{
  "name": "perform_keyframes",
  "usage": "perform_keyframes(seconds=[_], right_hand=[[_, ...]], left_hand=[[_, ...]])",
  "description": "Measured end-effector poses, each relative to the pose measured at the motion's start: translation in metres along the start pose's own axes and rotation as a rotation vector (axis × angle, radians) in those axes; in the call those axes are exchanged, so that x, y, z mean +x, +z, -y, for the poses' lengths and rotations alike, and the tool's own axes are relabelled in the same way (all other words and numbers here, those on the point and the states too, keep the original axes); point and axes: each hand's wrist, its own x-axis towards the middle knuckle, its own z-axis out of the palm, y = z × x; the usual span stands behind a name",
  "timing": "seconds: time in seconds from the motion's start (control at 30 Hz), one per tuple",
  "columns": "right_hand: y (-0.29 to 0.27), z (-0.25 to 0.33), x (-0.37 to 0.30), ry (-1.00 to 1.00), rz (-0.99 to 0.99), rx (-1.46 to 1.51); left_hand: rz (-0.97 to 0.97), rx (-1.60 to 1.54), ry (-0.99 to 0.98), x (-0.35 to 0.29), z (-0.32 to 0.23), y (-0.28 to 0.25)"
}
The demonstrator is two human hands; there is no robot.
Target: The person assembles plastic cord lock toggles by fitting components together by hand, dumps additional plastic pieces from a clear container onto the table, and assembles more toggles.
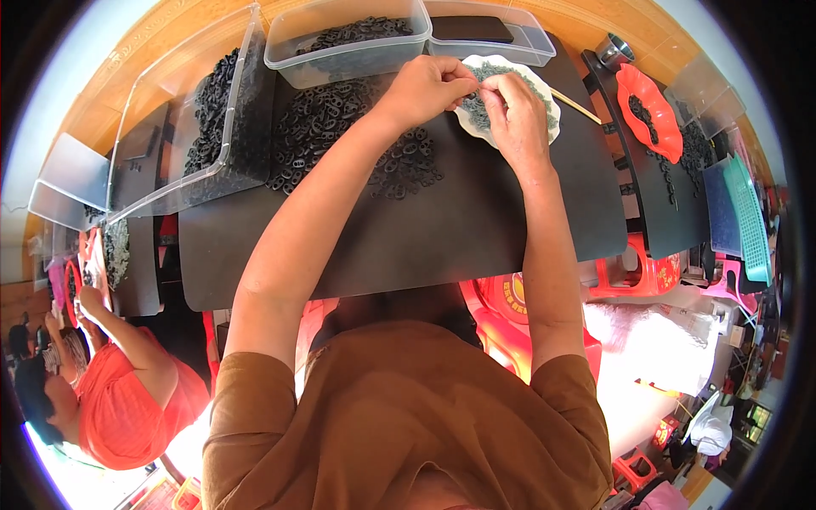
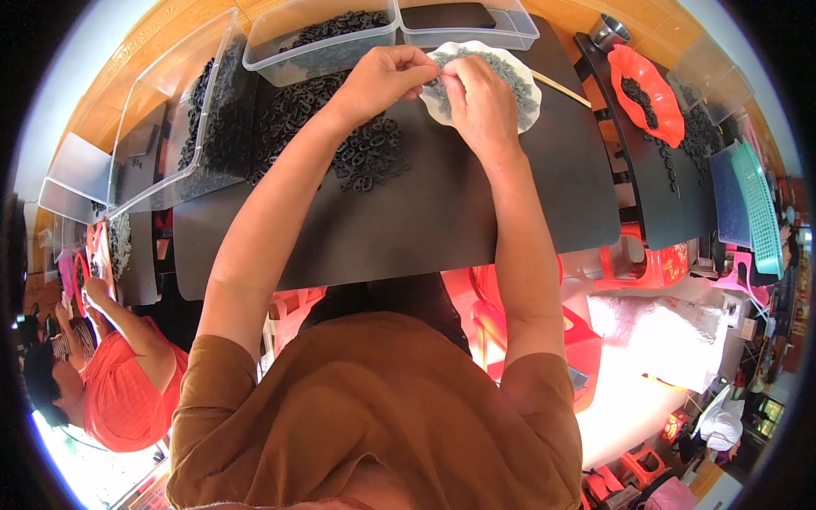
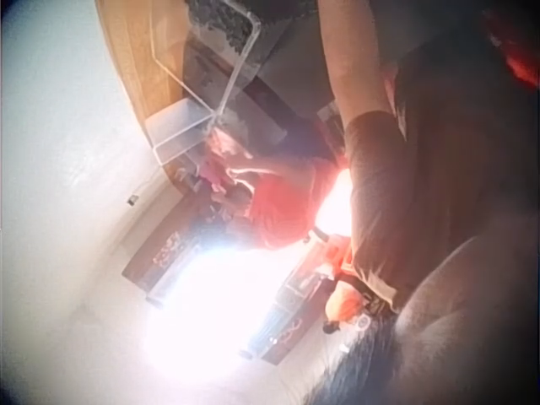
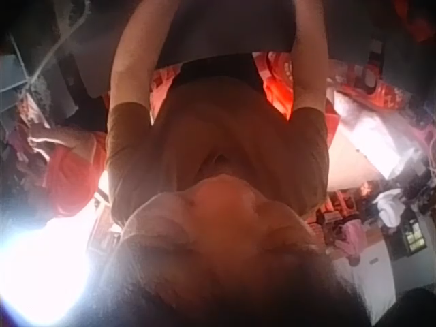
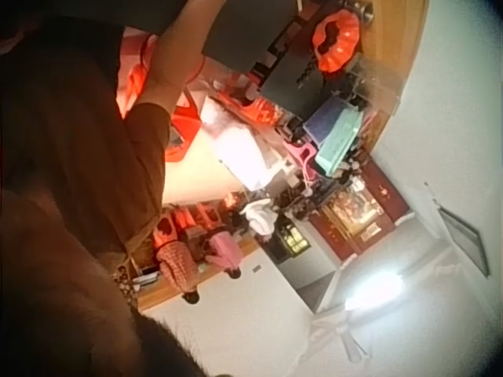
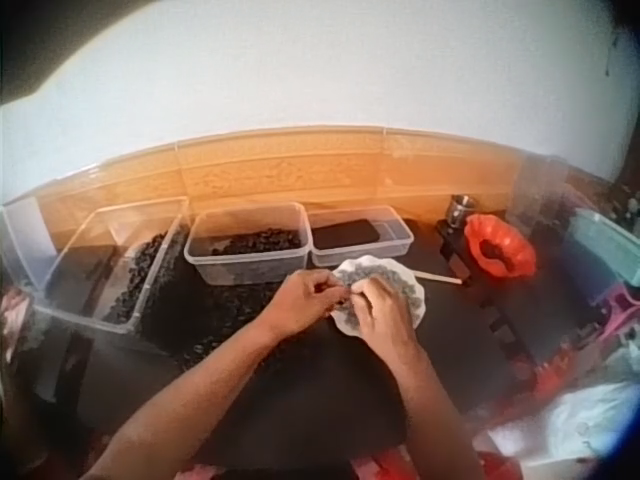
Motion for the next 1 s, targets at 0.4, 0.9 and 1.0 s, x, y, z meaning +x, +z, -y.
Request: perform_keyframes(seconds=[0.4, 0.9, 1.0], right_hand=[[0.000, -0.004, -0.005, 0.720, 0.180, 1.280], [-0.004, -0.020, -0.003, 0.609, -0.158, 1.074], [-0.008, -0.019, 0.000, 0.504, -0.276, 0.901]], left_hand=[[0.034, -0.385, -0.006, -0.002, 0.009, 0.002], [0.004, 0.258, 0.139, -0.003, 0.005, 0.012], [0.071, 0.438, 0.161, 0.000, 0.006, 0.015]])
